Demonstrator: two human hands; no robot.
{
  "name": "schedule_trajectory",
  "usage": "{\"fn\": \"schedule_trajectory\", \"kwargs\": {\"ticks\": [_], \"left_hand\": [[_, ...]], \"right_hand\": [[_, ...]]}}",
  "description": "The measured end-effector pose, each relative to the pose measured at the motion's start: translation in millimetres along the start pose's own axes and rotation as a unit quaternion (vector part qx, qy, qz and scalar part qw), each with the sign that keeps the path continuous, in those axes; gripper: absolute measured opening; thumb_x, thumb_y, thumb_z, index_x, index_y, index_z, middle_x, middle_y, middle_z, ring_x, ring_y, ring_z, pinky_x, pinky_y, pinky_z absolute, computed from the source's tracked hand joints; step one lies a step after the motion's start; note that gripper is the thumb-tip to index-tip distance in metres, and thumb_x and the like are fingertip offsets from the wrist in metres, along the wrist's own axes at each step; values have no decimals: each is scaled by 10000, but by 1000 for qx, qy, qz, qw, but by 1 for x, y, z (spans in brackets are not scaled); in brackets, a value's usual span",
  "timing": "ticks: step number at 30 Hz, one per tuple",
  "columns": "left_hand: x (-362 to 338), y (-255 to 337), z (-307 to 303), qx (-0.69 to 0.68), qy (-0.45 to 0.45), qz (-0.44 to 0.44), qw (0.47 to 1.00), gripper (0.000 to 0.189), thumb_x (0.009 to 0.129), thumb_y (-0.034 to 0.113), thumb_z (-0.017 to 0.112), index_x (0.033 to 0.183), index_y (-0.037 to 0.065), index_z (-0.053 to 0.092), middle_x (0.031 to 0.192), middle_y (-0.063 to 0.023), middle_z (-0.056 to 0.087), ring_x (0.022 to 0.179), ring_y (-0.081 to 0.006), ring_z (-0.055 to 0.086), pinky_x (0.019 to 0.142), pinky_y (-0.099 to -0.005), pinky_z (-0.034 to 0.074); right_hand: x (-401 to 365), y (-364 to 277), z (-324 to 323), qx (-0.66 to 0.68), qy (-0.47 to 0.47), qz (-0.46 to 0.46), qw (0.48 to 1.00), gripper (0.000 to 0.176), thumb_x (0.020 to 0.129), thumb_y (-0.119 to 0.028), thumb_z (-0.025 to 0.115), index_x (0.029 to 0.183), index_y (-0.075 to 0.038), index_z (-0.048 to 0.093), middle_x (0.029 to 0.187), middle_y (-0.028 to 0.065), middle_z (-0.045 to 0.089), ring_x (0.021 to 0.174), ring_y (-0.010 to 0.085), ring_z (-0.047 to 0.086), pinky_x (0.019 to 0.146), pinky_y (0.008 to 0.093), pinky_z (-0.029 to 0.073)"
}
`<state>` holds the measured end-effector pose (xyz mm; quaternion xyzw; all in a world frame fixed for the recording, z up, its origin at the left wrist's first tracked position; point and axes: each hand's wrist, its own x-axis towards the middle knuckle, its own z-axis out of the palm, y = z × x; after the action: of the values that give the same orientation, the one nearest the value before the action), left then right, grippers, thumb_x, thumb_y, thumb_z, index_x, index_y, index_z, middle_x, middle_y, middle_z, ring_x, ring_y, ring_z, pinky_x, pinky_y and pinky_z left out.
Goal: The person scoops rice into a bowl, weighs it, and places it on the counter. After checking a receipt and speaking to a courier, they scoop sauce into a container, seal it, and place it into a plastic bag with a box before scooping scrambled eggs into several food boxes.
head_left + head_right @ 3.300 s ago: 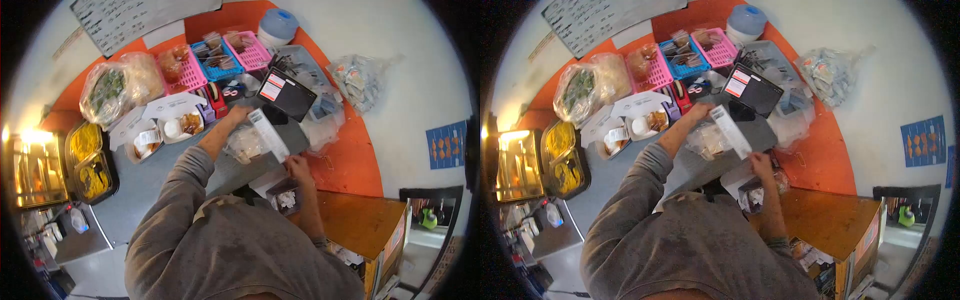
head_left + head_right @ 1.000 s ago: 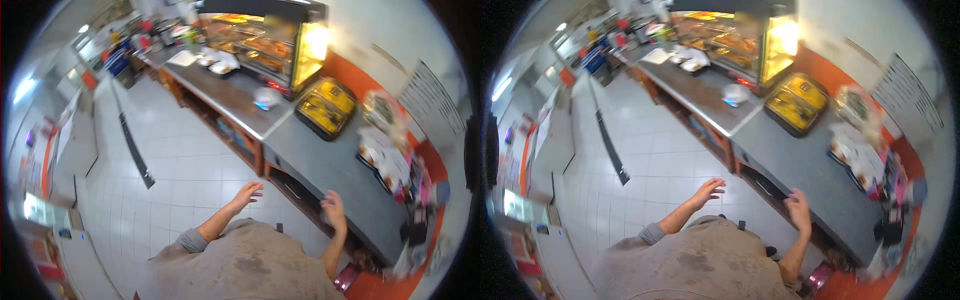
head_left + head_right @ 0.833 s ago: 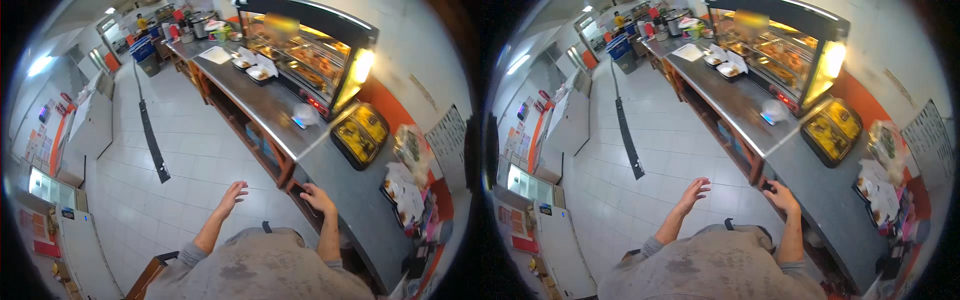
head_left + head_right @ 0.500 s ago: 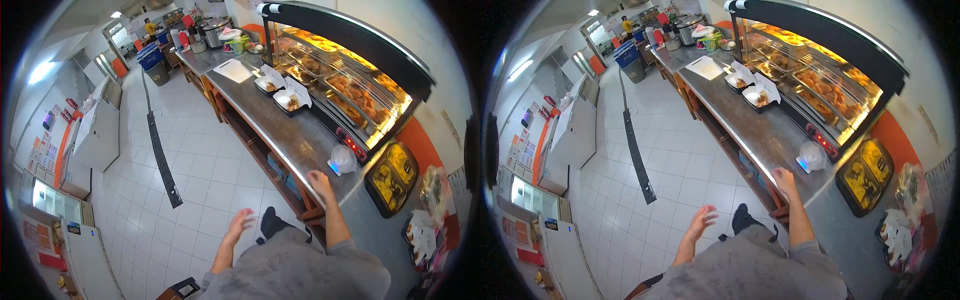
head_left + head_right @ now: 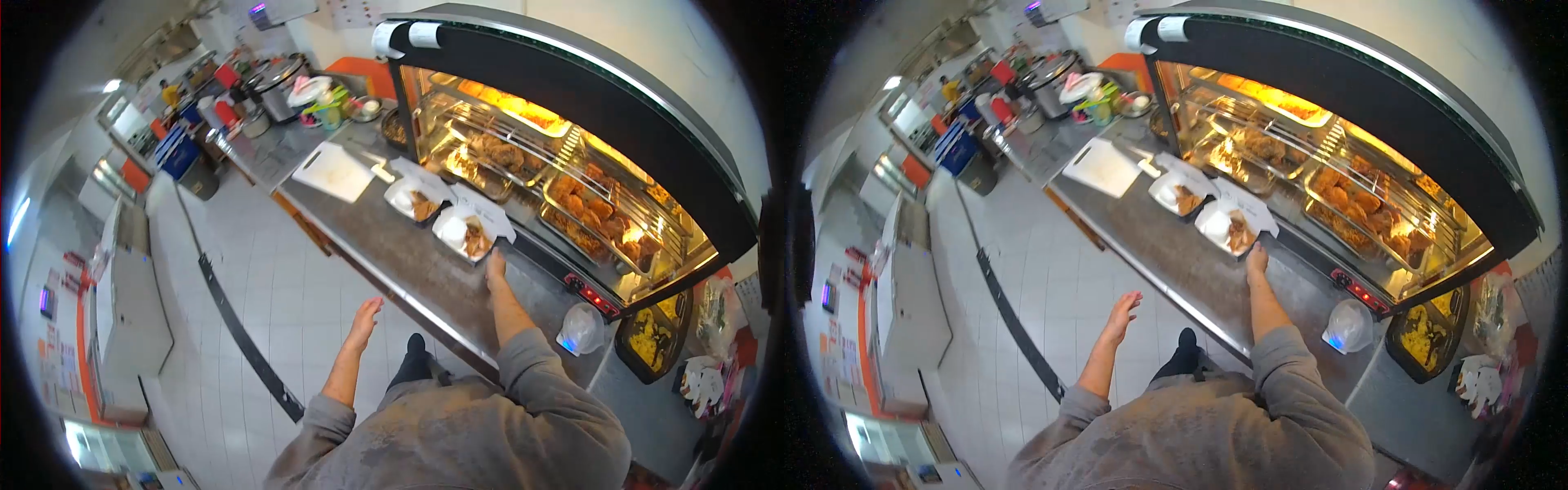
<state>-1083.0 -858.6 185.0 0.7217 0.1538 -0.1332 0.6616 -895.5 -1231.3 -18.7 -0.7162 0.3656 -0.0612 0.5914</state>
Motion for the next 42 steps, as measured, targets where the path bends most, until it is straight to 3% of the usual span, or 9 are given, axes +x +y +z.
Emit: {"fn": "schedule_trajectory", "kwargs": {"ticks": [2,6,9,12,14,21,27,35,42], "left_hand": [[102,12,-5,41,-12,51,998,438,924,412,518,1186,63,559,1181,-83,580,1105,-191,507,938,-344,378],[284,75,18,158,49,147,975,449,871,367,613,1079,-30,598,1068,-199,630,1031,-307,582,908,-375,432],[421,74,28,401,117,319,851,463,881,374,567,1100,-33,581,1146,-262,570,1084,-414,531,919,-440,426],[484,88,35,383,-25,255,887,326,894,202,466,1091,-29,587,1043,-257,614,985,-416,580,860,-459,466],[511,69,36,564,-93,337,748,336,913,198,423,1109,-25,579,975,-267,628,901,-429,602,766,-479,489],[450,16,14,376,-34,468,799,343,946,214,418,1080,-68,561,962,-291,608,896,-475,559,762,-496,425],[247,-32,33,352,-16,398,847,387,964,264,433,970,-95,575,856,-300,600,789,-464,555,730,-471,429],[-28,-136,231,316,-175,276,891,293,916,221,523,923,-54,623,849,-226,643,765,-301,600,732,-401,463],[-195,-120,464,296,-398,342,798,296,937,219,482,892,-47,604,754,-216,623,662,-292,578,641,-409,437]], "right_hand": [[-20,-42,14,-81,89,19,993,680,883,-537,393,1100,80,580,1134,303,569,1058,451,536,928,491,391],[-46,-72,36,-209,192,31,959,588,874,-508,454,1034,33,621,1079,275,591,1080,425,512,939,502,386],[-71,-74,35,-238,275,-8,932,313,870,-255,496,880,32,620,910,245,609,846,380,600,737,456,480],[-90,-53,24,-121,309,-82,940,256,891,-106,414,995,19,612,1032,230,562,921,405,568,800,466,459],[-109,-45,7,-122,340,-81,929,260,906,-109,401,975,32,607,1009,219,556,909,407,554,811,471,439],[-238,0,-104,-58,364,-10,929,347,955,-230,424,904,59,609,936,250,607,892,425,561,813,449,441],[-395,120,-209,39,462,92,881,343,914,-247,441,900,29,643,911,269,617,900,446,571,799,461,449],[-526,253,-417,-52,618,230,750,407,917,-285,424,865,55,643,878,273,627,837,476,568,761,499,433],[-512,306,-646,50,660,266,701,467,891,-350,460,982,69,645,940,252,649,897,346,618,768,431,465]]}}
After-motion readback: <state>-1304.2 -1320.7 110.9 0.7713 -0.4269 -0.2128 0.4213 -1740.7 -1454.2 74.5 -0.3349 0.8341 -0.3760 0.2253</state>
